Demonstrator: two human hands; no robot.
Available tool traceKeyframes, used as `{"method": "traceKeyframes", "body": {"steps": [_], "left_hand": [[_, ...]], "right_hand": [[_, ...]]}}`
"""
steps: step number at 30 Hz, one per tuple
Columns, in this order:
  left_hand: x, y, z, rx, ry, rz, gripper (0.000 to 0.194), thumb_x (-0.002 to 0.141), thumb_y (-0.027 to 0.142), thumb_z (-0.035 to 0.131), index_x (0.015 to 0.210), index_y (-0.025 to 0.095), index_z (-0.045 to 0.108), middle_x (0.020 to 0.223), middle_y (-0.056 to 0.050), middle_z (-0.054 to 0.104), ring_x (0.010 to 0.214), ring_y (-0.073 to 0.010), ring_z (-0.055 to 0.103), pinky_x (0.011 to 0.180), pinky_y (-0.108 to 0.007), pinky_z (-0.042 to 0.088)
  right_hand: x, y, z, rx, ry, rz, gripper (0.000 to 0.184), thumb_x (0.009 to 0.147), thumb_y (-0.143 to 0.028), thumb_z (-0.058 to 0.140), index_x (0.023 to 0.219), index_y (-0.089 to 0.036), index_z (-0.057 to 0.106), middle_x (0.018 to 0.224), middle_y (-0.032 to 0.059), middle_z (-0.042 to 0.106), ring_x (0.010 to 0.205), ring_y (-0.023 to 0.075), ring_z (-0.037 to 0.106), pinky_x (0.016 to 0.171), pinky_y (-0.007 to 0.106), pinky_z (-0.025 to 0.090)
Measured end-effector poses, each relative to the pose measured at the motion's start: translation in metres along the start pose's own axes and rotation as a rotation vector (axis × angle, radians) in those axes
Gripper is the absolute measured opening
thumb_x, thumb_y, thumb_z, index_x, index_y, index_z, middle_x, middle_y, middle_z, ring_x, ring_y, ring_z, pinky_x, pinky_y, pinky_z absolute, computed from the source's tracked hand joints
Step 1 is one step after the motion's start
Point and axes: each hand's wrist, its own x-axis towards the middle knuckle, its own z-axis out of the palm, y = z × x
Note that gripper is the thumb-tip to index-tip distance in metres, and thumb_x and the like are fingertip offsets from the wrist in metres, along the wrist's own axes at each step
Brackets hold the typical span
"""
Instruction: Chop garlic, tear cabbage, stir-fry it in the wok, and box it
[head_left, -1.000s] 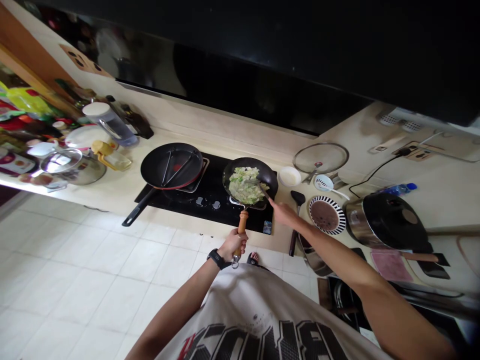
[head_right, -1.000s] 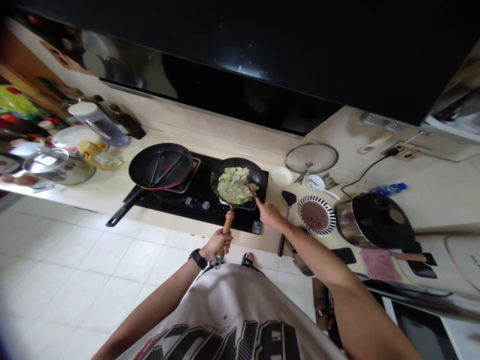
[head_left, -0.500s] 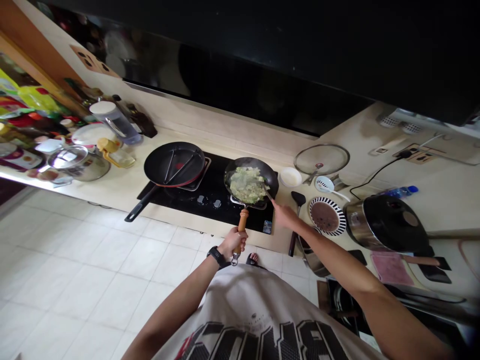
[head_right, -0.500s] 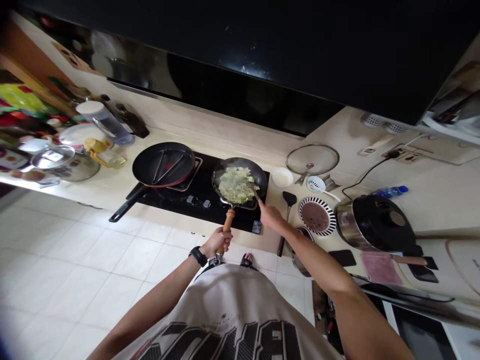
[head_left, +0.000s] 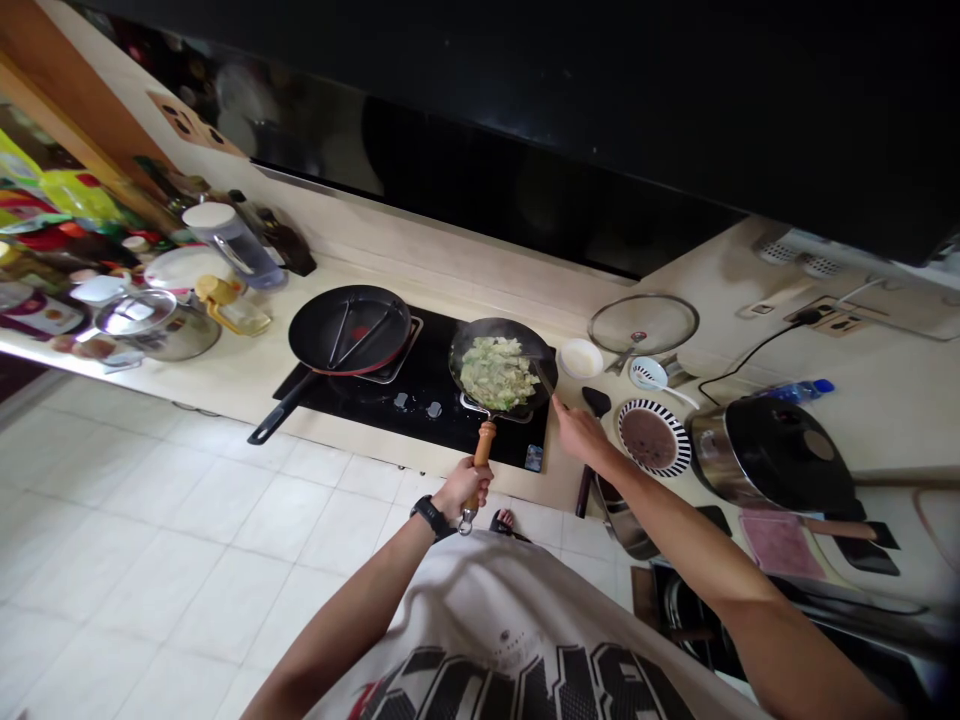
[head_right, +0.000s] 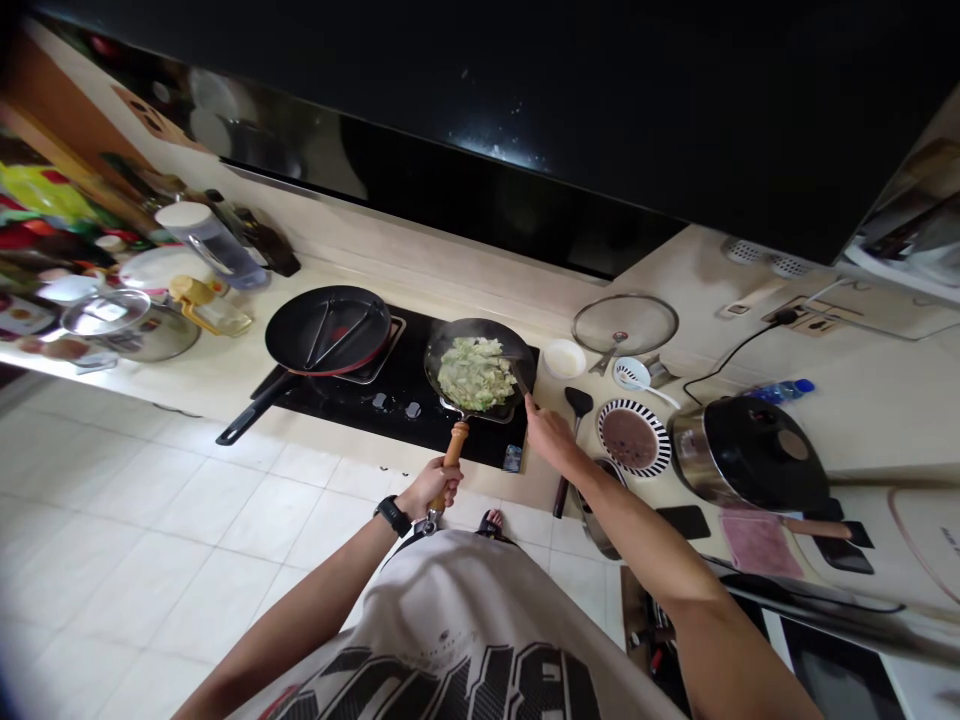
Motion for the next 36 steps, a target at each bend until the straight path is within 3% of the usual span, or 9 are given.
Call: {"method": "traceKeyframes", "body": {"steps": [7,11,14,21,25,28,31,34,36], "left_hand": [[-0.002,0.001,0.001,-0.02,0.022,-0.002,0.031,0.068,0.017,0.069,0.084,0.023,0.043,0.053,0.01,0.045,0.036,-0.0073,0.04,0.038,-0.02,0.032],[-0.001,0.0,0.002,-0.001,0.009,-0.003,0.029,0.069,0.019,0.07,0.08,0.023,0.043,0.052,0.009,0.045,0.035,-0.0072,0.038,0.037,-0.02,0.031],[-0.001,0.0,0.001,-0.005,0.009,0.001,0.029,0.068,0.019,0.069,0.08,0.023,0.043,0.053,0.009,0.045,0.036,-0.0074,0.039,0.037,-0.02,0.032],[0.001,-0.001,0.001,-0.018,-0.001,-0.006,0.029,0.067,0.017,0.068,0.079,0.023,0.042,0.053,0.008,0.045,0.036,-0.0081,0.04,0.037,-0.021,0.033],[0.002,-0.001,0.0,-0.023,-0.006,0.007,0.028,0.068,0.017,0.067,0.078,0.023,0.041,0.053,0.009,0.045,0.036,-0.0077,0.039,0.037,-0.021,0.033],[0.003,0.0,0.0,-0.019,0.001,0.006,0.027,0.068,0.015,0.066,0.078,0.023,0.042,0.052,0.009,0.045,0.035,-0.0082,0.038,0.036,-0.022,0.034],[0.003,0.0,-0.001,-0.014,0.003,0.004,0.026,0.067,0.014,0.064,0.078,0.023,0.042,0.051,0.008,0.045,0.035,-0.0085,0.038,0.036,-0.022,0.033],[0.002,0.001,0.0,-0.022,-0.008,-0.001,0.027,0.066,0.014,0.065,0.078,0.023,0.042,0.051,0.008,0.044,0.036,-0.0085,0.039,0.036,-0.021,0.032],[0.001,0.001,0.0,-0.027,-0.004,0.006,0.027,0.066,0.015,0.066,0.078,0.022,0.043,0.051,0.008,0.045,0.036,-0.0079,0.039,0.036,-0.02,0.033]], "right_hand": [[0.008,-0.022,0.024,0.015,-0.078,-0.05,0.073,0.092,-0.007,0.041,0.162,-0.002,0.02,0.107,0.0245,0.073,0.1,0.0283,0.072,0.084,0.035,0.054],[0.009,-0.001,0.011,0.126,-0.006,-0.038,0.067,0.099,-0.015,0.038,0.164,-0.013,0.024,0.115,0.0193,0.073,0.103,0.025,0.071,0.088,0.032,0.051],[0.011,0.008,0.001,0.15,0.037,0.017,0.065,0.101,-0.018,0.039,0.164,-0.013,0.025,0.118,0.0202,0.072,0.106,0.0259,0.07,0.091,0.032,0.049],[0.02,-0.029,0.014,0.046,-0.097,-0.033,0.075,0.095,-0.011,0.047,0.164,-0.006,0.017,0.112,0.0251,0.072,0.105,0.0287,0.072,0.086,0.034,0.052],[0.014,-0.004,0.001,0.082,-0.038,-0.022,0.064,0.102,-0.022,0.044,0.163,-0.014,0.027,0.12,0.0219,0.071,0.11,0.0278,0.07,0.091,0.034,0.05],[0.006,0.01,-0.01,0.144,0.044,-0.021,0.055,0.108,-0.034,0.031,0.16,-0.016,0.037,0.126,0.0201,0.07,0.115,0.0275,0.068,0.096,0.035,0.047],[0.005,-0.01,-0.008,0.157,0.015,-0.046,0.054,0.108,-0.029,0.026,0.159,-0.017,0.037,0.123,0.02,0.071,0.11,0.0272,0.07,0.093,0.034,0.049],[0.012,-0.04,-0.002,0.127,-0.075,-0.059,0.059,0.103,-0.021,0.036,0.162,-0.013,0.03,0.117,0.0227,0.072,0.104,0.0275,0.072,0.084,0.032,0.051],[0.016,-0.045,-0.005,0.119,-0.098,-0.053,0.063,0.102,-0.019,0.04,0.162,-0.01,0.027,0.118,0.0245,0.071,0.104,0.0284,0.072,0.083,0.032,0.052]]}}
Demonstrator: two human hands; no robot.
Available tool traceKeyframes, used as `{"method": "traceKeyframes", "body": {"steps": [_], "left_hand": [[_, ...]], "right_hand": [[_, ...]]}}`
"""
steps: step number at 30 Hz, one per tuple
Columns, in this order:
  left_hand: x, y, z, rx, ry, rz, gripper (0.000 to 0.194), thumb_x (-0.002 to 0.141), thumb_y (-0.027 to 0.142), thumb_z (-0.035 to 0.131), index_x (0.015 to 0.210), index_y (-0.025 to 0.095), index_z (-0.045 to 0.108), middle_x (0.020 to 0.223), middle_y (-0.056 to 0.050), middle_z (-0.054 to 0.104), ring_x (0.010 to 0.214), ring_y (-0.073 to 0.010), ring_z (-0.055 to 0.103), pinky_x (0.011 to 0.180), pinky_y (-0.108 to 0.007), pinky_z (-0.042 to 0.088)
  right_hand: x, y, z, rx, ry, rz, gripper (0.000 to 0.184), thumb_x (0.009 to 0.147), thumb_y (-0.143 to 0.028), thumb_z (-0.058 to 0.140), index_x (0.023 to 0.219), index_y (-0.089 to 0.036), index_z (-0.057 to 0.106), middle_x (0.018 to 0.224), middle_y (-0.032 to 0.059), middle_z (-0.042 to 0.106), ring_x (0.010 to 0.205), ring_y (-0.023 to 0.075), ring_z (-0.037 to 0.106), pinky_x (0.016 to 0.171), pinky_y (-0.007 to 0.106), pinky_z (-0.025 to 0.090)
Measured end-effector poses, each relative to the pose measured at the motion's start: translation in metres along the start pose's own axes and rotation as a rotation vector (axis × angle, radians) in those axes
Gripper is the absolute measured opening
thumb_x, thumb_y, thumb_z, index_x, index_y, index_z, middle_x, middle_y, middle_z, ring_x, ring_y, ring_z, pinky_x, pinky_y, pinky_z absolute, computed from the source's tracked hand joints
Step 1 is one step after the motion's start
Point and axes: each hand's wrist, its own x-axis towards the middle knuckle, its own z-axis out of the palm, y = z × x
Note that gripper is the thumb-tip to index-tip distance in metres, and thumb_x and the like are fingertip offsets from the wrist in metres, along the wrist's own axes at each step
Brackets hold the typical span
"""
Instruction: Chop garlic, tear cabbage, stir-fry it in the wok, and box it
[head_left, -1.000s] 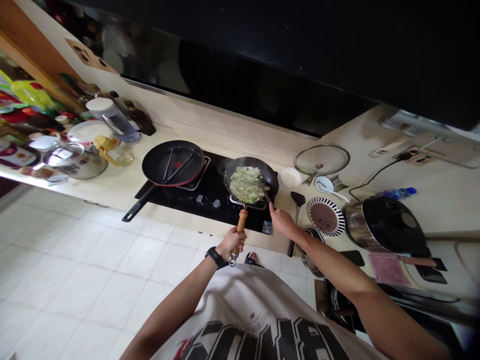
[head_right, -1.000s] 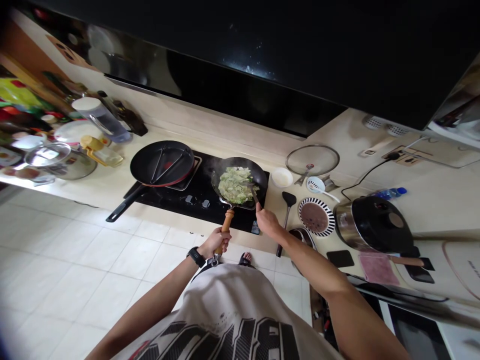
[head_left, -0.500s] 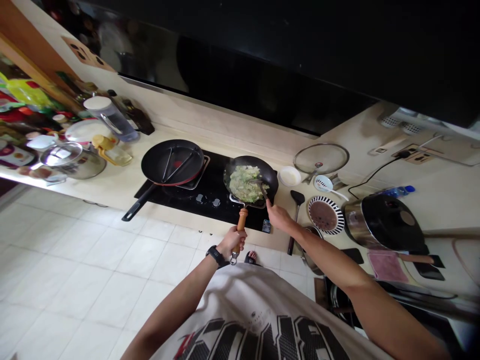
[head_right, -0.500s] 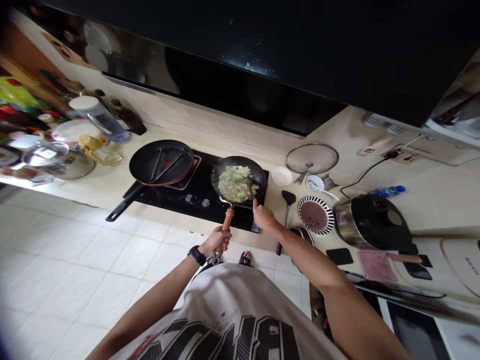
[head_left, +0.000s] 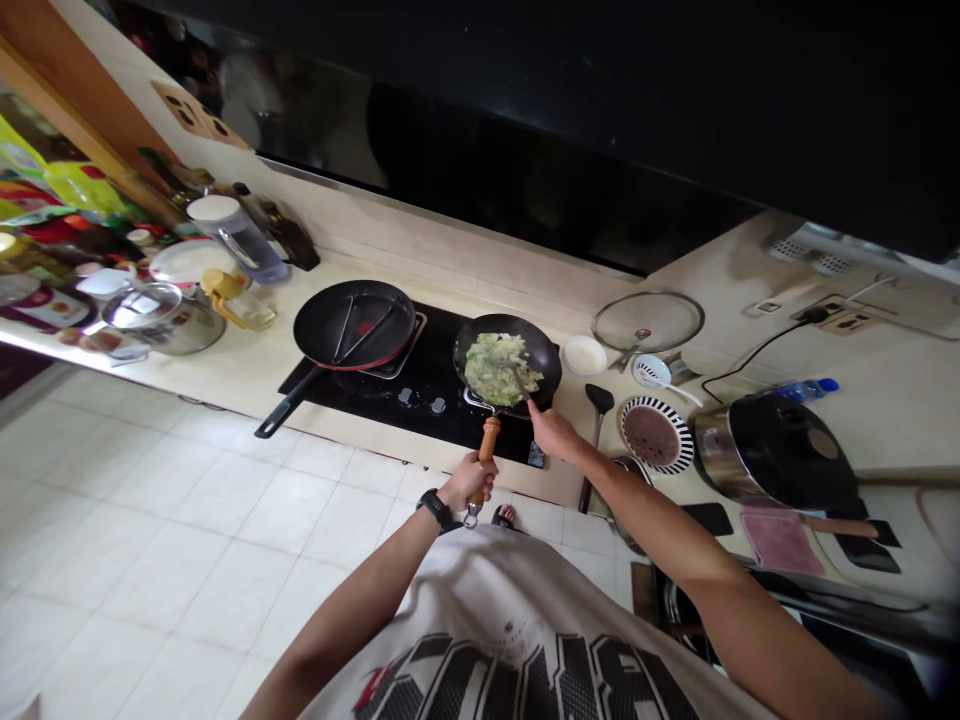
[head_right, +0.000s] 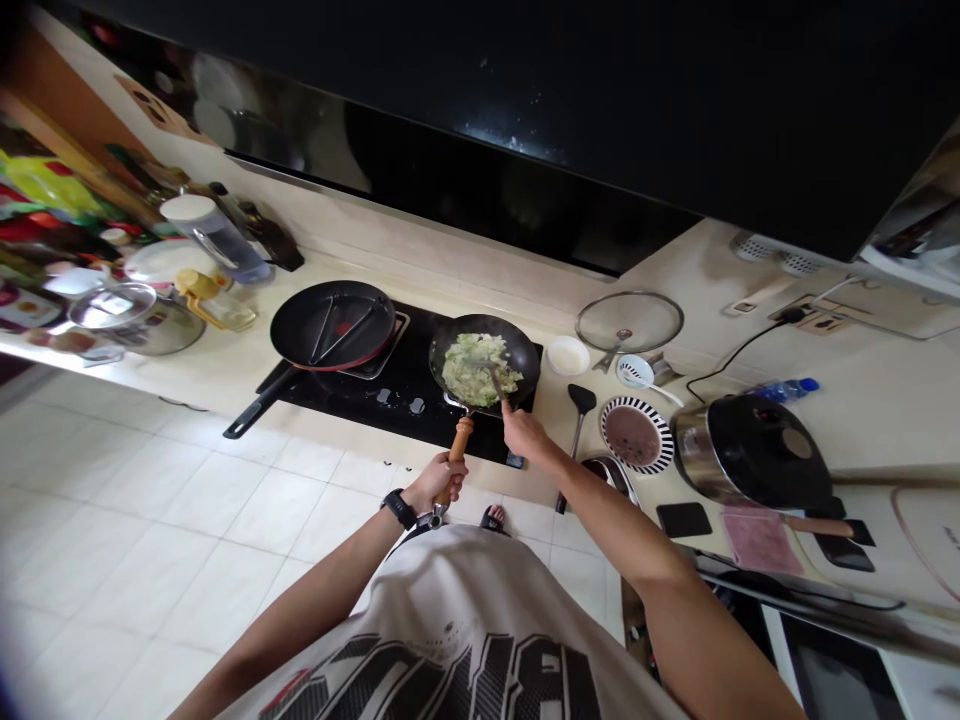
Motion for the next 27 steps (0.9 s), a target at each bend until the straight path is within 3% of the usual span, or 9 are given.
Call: {"method": "traceKeyframes", "body": {"steps": [5,7,12,14,19,24,27], "left_hand": [[-0.001,0.001,-0.001,0.02,-0.007,0.011,0.026,0.068,0.016,0.066,0.076,0.022,0.042,0.052,0.008,0.045,0.036,-0.0081,0.039,0.036,-0.021,0.033],[-0.001,0.001,-0.001,0.019,-0.012,-0.003,0.027,0.068,0.017,0.067,0.076,0.023,0.042,0.051,0.008,0.044,0.035,-0.0083,0.039,0.036,-0.021,0.032],[0.0,0.001,0.001,0.011,0.005,-0.017,0.028,0.067,0.015,0.066,0.078,0.023,0.042,0.052,0.009,0.045,0.035,-0.008,0.039,0.037,-0.021,0.034],[-0.001,0.001,0.002,0.014,0.009,-0.019,0.027,0.067,0.016,0.065,0.078,0.023,0.041,0.051,0.009,0.045,0.035,-0.008,0.039,0.037,-0.021,0.034],[-0.001,0.002,0.002,0.022,-0.003,-0.018,0.027,0.067,0.014,0.064,0.079,0.023,0.041,0.052,0.009,0.045,0.035,-0.0079,0.039,0.038,-0.021,0.035],[0.0,0.0,0.001,-0.001,-0.004,-0.024,0.029,0.066,0.015,0.065,0.08,0.023,0.041,0.052,0.009,0.045,0.036,-0.008,0.039,0.038,-0.021,0.033],[0.001,-0.002,0.001,-0.004,0.007,-0.019,0.03,0.066,0.016,0.067,0.08,0.023,0.041,0.053,0.009,0.044,0.036,-0.0077,0.039,0.038,-0.02,0.032]], "right_hand": [[-0.02,0.038,-0.031,0.033,0.07,-0.031,0.052,0.107,-0.029,0.03,0.156,-0.019,0.044,0.121,0.0207,0.072,0.109,0.0277,0.071,0.091,0.034,0.05],[-0.03,0.044,-0.031,-0.012,0.035,-0.057,0.051,0.106,-0.027,0.032,0.155,-0.018,0.045,0.119,0.0208,0.073,0.107,0.0283,0.071,0.091,0.035,0.05],[-0.035,0.019,0.008,-0.089,-0.053,-0.047,0.066,0.096,-0.009,0.04,0.161,-0.003,0.027,0.11,0.0261,0.073,0.102,0.0288,0.072,0.084,0.033,0.052],[-0.032,0.019,0.015,-0.05,-0.029,-0.024,0.064,0.099,-0.012,0.038,0.161,-0.005,0.027,0.11,0.0246,0.074,0.101,0.028,0.073,0.084,0.033,0.052],[-0.028,0.046,0.001,0.089,0.155,-0.009,0.054,0.107,-0.027,0.029,0.158,-0.015,0.039,0.118,0.0192,0.074,0.107,0.0258,0.071,0.091,0.031,0.049],[-0.011,0.02,0.012,-0.017,-0.015,0.022,0.064,0.099,-0.014,0.041,0.162,-0.007,0.028,0.115,0.0257,0.072,0.105,0.0292,0.071,0.086,0.033,0.051],[-0.005,0.012,0.005,-0.026,-0.031,0.022,0.067,0.099,-0.013,0.042,0.163,-0.006,0.023,0.116,0.0273,0.071,0.106,0.0301,0.071,0.085,0.035,0.051]]}}
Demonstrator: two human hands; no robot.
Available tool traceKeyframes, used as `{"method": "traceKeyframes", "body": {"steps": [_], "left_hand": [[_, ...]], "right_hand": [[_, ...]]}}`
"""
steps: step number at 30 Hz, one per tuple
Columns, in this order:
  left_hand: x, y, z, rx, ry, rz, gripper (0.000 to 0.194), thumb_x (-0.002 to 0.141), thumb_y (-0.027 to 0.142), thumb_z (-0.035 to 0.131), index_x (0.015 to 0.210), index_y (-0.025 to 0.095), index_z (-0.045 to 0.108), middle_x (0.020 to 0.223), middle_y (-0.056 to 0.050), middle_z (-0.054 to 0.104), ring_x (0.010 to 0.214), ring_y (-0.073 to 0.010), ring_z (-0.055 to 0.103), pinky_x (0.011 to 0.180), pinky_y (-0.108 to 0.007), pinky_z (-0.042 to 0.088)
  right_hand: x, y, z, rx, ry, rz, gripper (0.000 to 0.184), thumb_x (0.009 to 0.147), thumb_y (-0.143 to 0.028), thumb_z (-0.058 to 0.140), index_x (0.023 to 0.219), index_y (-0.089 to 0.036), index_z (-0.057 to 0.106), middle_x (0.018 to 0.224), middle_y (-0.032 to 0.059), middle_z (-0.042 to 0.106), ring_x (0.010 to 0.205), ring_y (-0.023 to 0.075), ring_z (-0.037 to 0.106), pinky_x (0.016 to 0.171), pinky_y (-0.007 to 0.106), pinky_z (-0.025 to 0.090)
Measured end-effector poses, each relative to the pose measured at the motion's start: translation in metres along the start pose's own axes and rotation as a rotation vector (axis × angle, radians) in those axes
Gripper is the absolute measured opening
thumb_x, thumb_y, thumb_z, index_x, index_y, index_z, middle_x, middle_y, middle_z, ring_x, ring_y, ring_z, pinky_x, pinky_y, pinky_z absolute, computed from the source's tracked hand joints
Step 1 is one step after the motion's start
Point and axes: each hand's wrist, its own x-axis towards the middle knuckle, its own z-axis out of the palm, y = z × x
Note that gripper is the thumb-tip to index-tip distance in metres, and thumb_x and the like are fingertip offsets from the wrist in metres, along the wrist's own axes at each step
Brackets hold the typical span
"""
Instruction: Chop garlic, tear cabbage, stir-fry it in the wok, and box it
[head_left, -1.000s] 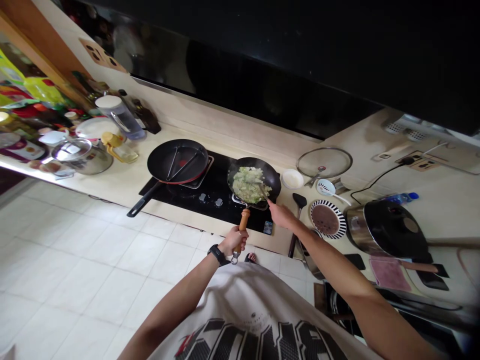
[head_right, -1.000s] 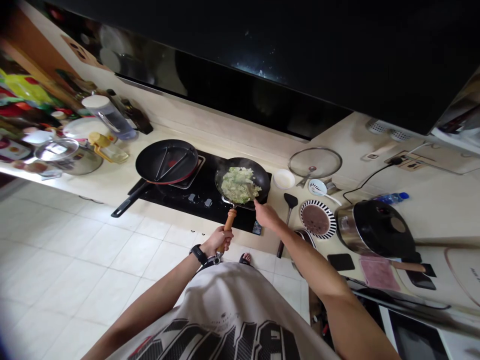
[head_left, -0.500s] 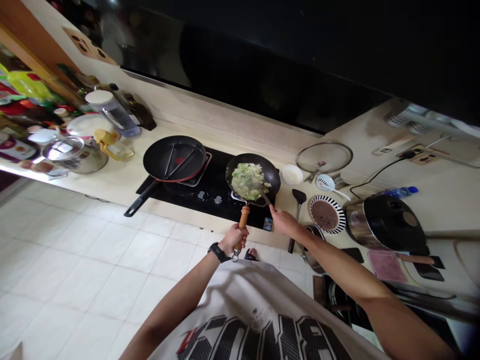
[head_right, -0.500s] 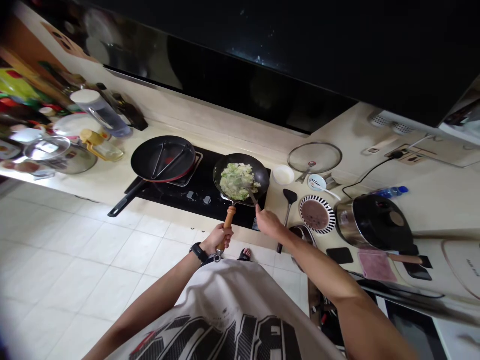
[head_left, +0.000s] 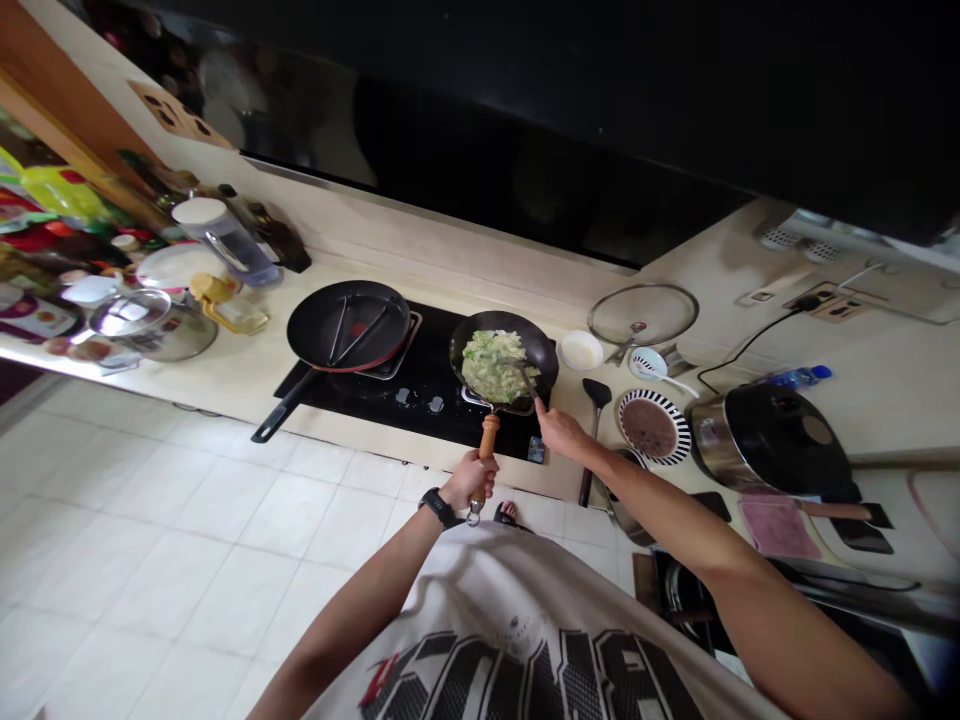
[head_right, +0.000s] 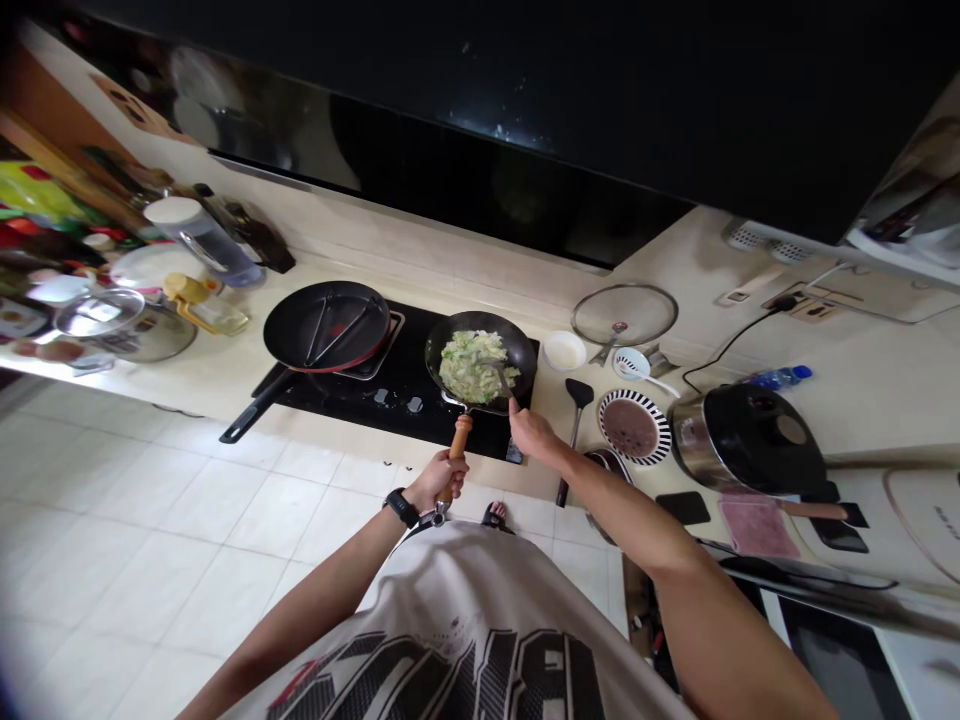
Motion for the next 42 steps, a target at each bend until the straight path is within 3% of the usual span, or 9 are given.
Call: {"method": "traceKeyframes", "body": {"steps": [7,11,15,19,21,25,29,36,42], "left_hand": [[0.003,-0.002,-0.003,0.005,-0.025,0.031,0.026,0.067,0.016,0.065,0.077,0.023,0.043,0.053,0.008,0.045,0.036,-0.0087,0.04,0.037,-0.022,0.033],[0.001,-0.001,-0.003,0.007,-0.02,0.032,0.023,0.066,0.013,0.062,0.076,0.022,0.044,0.052,0.007,0.045,0.036,-0.0086,0.039,0.036,-0.022,0.033],[-0.001,0.002,-0.003,0.025,-0.02,0.026,0.022,0.066,0.014,0.063,0.075,0.022,0.044,0.052,0.007,0.044,0.037,-0.008,0.039,0.036,-0.021,0.032],[-0.002,0.005,-0.004,0.034,-0.017,0.019,0.023,0.066,0.015,0.063,0.075,0.022,0.044,0.052,0.007,0.045,0.036,-0.008,0.039,0.035,-0.021,0.032],[-0.003,0.006,-0.005,0.034,-0.014,0.014,0.025,0.067,0.016,0.065,0.076,0.022,0.044,0.052,0.008,0.044,0.035,-0.0079,0.039,0.036,-0.021,0.032],[-0.006,0.01,-0.006,0.05,-0.006,-0.012,0.027,0.067,0.017,0.067,0.079,0.023,0.043,0.052,0.009,0.044,0.036,-0.0077,0.039,0.037,-0.021,0.033],[-0.009,0.015,-0.007,0.072,0.006,-0.056,0.029,0.066,0.014,0.064,0.083,0.023,0.042,0.053,0.01,0.044,0.037,-0.0078,0.038,0.037,-0.02,0.033],[-0.014,0.03,-0.013,0.107,0.027,-0.09,0.032,0.064,0.014,0.065,0.086,0.023,0.043,0.054,0.01,0.045,0.036,-0.0075,0.038,0.037,-0.02,0.035],[-0.026,0.046,-0.011,0.066,0.041,-0.095,0.03,0.063,0.012,0.065,0.081,0.023,0.043,0.053,0.009,0.044,0.036,-0.0072,0.037,0.036,-0.02,0.032]], "right_hand": [[-0.058,0.038,-0.055,0.03,0.041,-0.078,0.053,0.106,-0.028,0.035,0.157,-0.021,0.043,0.114,0.0179,0.075,0.102,0.0275,0.072,0.082,0.031,0.05],[-0.064,0.011,-0.038,-0.051,-0.068,-0.174,0.058,0.098,-0.021,0.05,0.156,-0.016,0.045,0.109,0.0194,0.075,0.097,0.0274,0.073,0.08,0.029,0.051],[-0.032,0.0,-0.013,0.024,0.051,-0.1,0.063,0.097,-0.017,0.049,0.159,-0.009,0.037,0.113,0.0231,0.074,0.103,0.0268,0.072,0.086,0.03,0.052],[-0.019,0.059,-0.009,0.437,0.232,-0.101,0.046,0.101,-0.03,0.049,0.144,-0.016,0.059,0.123,0.015,0.073,0.11,0.0241,0.07,0.093,0.031,0.052],[-0.018,0.091,-0.01,0.638,0.247,-0.07,0.053,0.097,-0.035,0.057,0.147,-0.014,0.056,0.113,0.0122,0.076,0.091,0.0212,0.073,0.081,0.03,0.056],[0.006,0.115,-0.012,0.913,0.184,0.075,0.062,0.099,-0.029,0.052,0.158,-0.015,0.039,0.086,0.0042,0.072,0.049,0.0093,0.056,0.047,0.02,0.046],[0.054,0.111,-0.027,0.999,0.069,0.158,0.055,0.102,-0.024,0.047,0.156,-0.013,0.04,0.079,0.0037,0.069,0.046,0.0067,0.051,0.041,0.015,0.038],[0.125,0.112,-0.091,1.039,-0.421,0.05,0.037,0.097,-0.027,0.061,0.133,-0.017,0.061,0.071,-0.0012,0.064,0.039,0.0022,0.037,0.036,0.012,0.028],[0.093,0.08,-0.094,0.882,-0.361,-0.189,0.046,0.097,-0.03,0.057,0.142,-0.02,0.058,0.069,-0.0028,0.063,0.041,0.0043,0.043,0.04,0.014,0.034]]}}
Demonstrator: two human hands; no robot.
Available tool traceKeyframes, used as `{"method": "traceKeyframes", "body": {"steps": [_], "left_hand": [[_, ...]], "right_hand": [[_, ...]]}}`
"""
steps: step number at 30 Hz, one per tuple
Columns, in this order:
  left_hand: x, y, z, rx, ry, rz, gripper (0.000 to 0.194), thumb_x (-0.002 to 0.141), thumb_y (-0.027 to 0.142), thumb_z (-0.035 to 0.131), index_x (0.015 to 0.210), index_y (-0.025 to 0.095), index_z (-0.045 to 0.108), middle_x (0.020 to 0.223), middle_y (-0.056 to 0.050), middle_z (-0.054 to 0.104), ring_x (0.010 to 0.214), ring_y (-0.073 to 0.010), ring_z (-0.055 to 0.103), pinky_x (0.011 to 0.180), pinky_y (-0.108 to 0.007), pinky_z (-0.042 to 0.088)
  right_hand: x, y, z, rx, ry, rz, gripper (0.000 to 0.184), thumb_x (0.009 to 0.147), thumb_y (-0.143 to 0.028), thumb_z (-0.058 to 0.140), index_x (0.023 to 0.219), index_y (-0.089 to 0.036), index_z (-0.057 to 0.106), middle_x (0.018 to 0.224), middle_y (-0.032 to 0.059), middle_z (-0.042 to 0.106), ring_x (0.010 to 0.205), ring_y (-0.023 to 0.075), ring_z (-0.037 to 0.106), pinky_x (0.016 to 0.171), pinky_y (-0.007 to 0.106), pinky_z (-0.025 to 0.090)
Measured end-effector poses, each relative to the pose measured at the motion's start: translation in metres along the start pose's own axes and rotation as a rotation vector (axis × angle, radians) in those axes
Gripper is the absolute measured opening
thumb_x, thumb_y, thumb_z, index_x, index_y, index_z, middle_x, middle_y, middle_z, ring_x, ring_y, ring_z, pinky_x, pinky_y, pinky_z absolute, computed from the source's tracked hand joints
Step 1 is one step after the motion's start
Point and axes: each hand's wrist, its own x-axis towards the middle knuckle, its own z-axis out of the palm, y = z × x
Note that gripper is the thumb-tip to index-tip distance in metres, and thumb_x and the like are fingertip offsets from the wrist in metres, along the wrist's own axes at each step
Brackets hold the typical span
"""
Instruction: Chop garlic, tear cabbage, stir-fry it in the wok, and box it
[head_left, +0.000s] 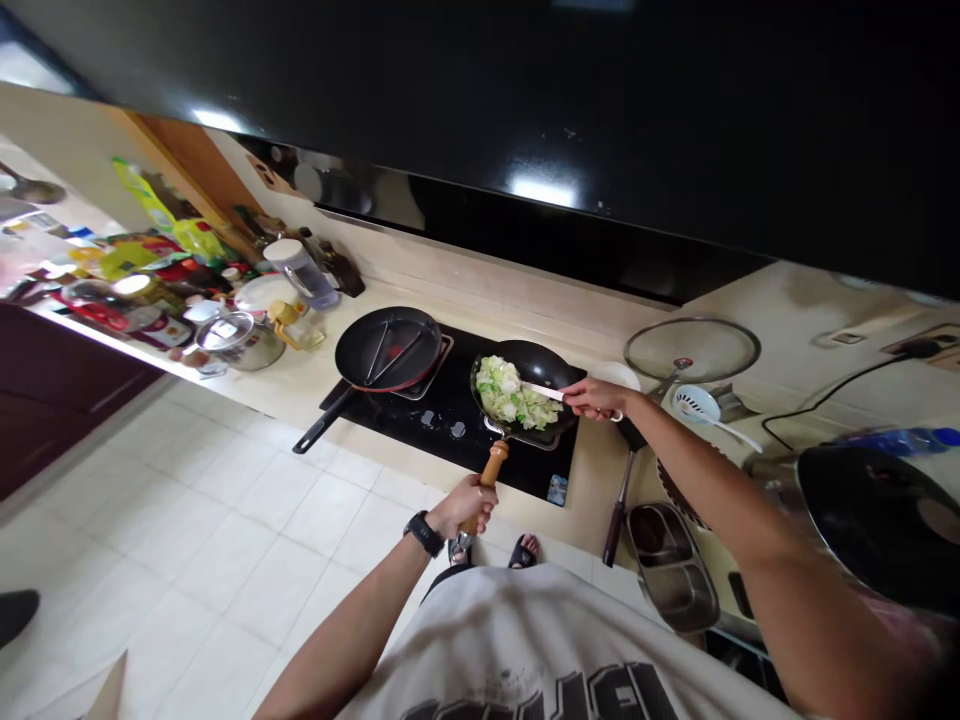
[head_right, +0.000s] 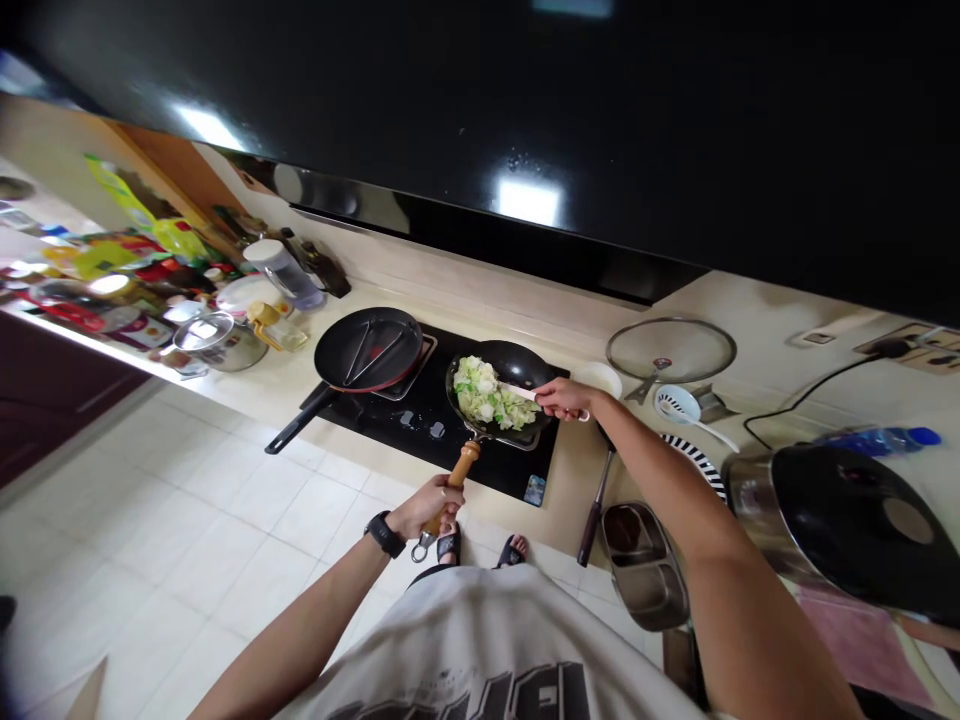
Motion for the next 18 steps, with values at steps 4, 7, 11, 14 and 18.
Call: {"method": "traceKeyframes", "body": {"steps": [4,7,11,14,18], "left_hand": [[-0.004,0.004,0.011,-0.062,0.001,0.017,0.026,0.063,0.012,0.063,0.078,0.022,0.044,0.053,0.009,0.043,0.037,-0.0061,0.035,0.036,-0.02,0.031],[-0.004,0.003,0.02,-0.082,0.002,0.024,0.026,0.063,0.013,0.064,0.076,0.022,0.044,0.053,0.009,0.042,0.037,-0.006,0.034,0.037,-0.02,0.03],[-0.002,-0.004,0.028,-0.091,-0.022,0.047,0.028,0.064,0.015,0.068,0.073,0.022,0.042,0.052,0.009,0.041,0.038,-0.0056,0.035,0.038,-0.019,0.03],[0.003,-0.011,0.031,-0.097,-0.029,0.064,0.028,0.065,0.015,0.068,0.073,0.022,0.042,0.052,0.009,0.041,0.037,-0.0059,0.035,0.037,-0.02,0.03],[0.008,-0.022,0.031,-0.102,-0.003,0.071,0.026,0.064,0.012,0.063,0.076,0.023,0.043,0.051,0.009,0.043,0.036,-0.0075,0.036,0.036,-0.021,0.031]], "right_hand": [[-0.044,0.017,0.073,-0.427,0.28,-0.185,0.052,0.097,-0.025,0.05,0.149,-0.018,0.055,0.086,0.005,0.075,0.071,0.0155,0.067,0.066,0.023,0.051],[-0.082,0.039,0.116,-0.665,0.399,-0.244,0.057,0.097,-0.021,0.047,0.154,-0.014,0.049,0.105,0.0151,0.076,0.095,0.0232,0.071,0.084,0.028,0.051],[-0.122,0.054,0.142,-0.871,0.377,-0.161,0.062,0.096,-0.014,0.042,0.159,-0.015,0.041,0.099,0.0156,0.075,0.087,0.0232,0.071,0.079,0.029,0.05],[-0.124,0.052,0.149,-0.979,0.314,-0.074,0.066,0.093,-0.006,0.04,0.159,-0.014,0.04,0.097,0.0165,0.074,0.083,0.0237,0.072,0.073,0.028,0.05],[-0.091,0.044,0.138,-1.014,0.37,0.041,0.066,0.092,-0.003,0.039,0.158,-0.01,0.038,0.107,0.0216,0.073,0.093,0.0279,0.073,0.078,0.032,0.052]]}}
